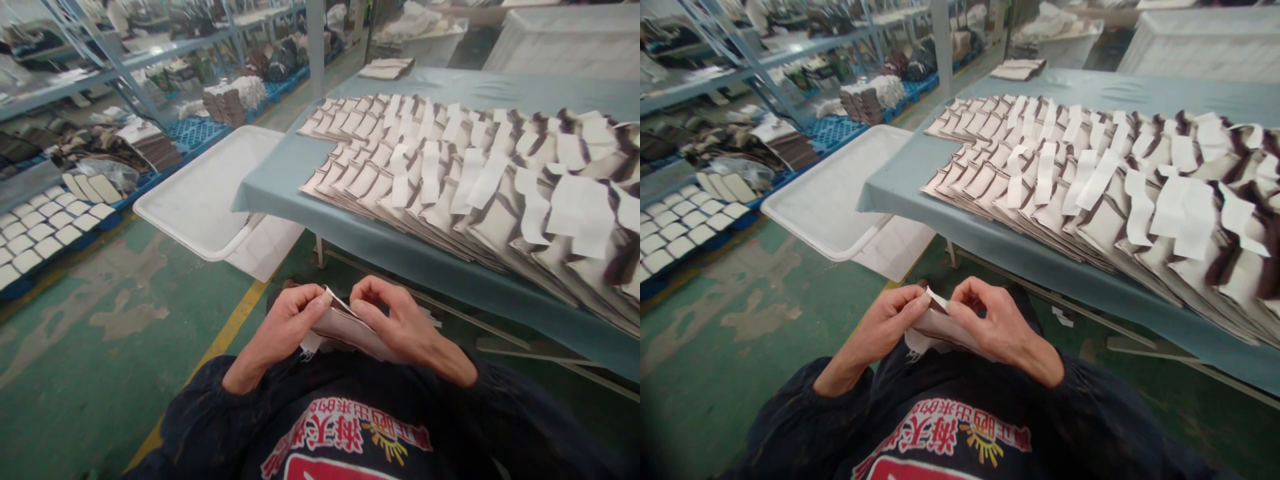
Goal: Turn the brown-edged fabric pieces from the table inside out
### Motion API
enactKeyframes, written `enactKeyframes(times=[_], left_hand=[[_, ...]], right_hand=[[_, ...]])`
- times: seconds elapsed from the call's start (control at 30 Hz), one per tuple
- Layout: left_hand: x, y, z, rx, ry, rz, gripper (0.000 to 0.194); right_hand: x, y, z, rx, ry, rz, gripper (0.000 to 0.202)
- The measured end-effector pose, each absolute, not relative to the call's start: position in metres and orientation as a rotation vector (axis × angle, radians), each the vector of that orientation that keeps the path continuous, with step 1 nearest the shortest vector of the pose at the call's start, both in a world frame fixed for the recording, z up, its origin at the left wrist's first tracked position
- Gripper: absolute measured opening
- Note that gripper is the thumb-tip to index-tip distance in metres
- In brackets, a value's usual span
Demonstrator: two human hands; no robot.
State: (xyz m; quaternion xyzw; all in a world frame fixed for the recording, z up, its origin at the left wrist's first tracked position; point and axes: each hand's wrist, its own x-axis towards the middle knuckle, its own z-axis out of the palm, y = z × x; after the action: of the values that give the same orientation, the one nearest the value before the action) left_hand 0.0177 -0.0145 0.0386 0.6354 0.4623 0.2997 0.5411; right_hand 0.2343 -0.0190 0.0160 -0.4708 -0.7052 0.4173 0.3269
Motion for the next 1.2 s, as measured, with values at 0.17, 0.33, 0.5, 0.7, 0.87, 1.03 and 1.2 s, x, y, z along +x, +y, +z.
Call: enactKeyframes(times=[0.17,0.33,0.5,0.7,0.87,1.03,1.2], left_hand=[[0.021,-0.016,0.031,1.621,1.094,0.718,0.035],[0.023,-0.019,0.023,1.613,1.162,0.738,0.033],[0.023,-0.020,0.018,1.577,1.184,0.732,0.034],[0.025,-0.022,0.012,1.446,1.192,0.638,0.023],[0.026,-0.025,0.009,1.447,1.236,0.659,0.027],[0.026,-0.025,0.011,1.440,1.248,0.686,0.035],[0.032,-0.032,0.010,1.252,1.154,0.751,0.054]], right_hand=[[0.222,-0.017,0.015,-1.417,-1.822,1.231,0.019],[0.220,-0.025,0.011,-1.420,-1.873,1.204,0.017],[0.221,-0.034,0.006,-1.409,-1.972,1.021,0.011],[0.219,-0.038,-0.008,-1.313,-2.039,0.820,0.011],[0.219,-0.038,-0.007,-1.301,-2.062,0.889,0.015],[0.217,-0.035,-0.008,-1.292,-2.106,0.955,0.029],[0.206,-0.044,-0.019,-1.116,-1.812,1.110,0.035]])
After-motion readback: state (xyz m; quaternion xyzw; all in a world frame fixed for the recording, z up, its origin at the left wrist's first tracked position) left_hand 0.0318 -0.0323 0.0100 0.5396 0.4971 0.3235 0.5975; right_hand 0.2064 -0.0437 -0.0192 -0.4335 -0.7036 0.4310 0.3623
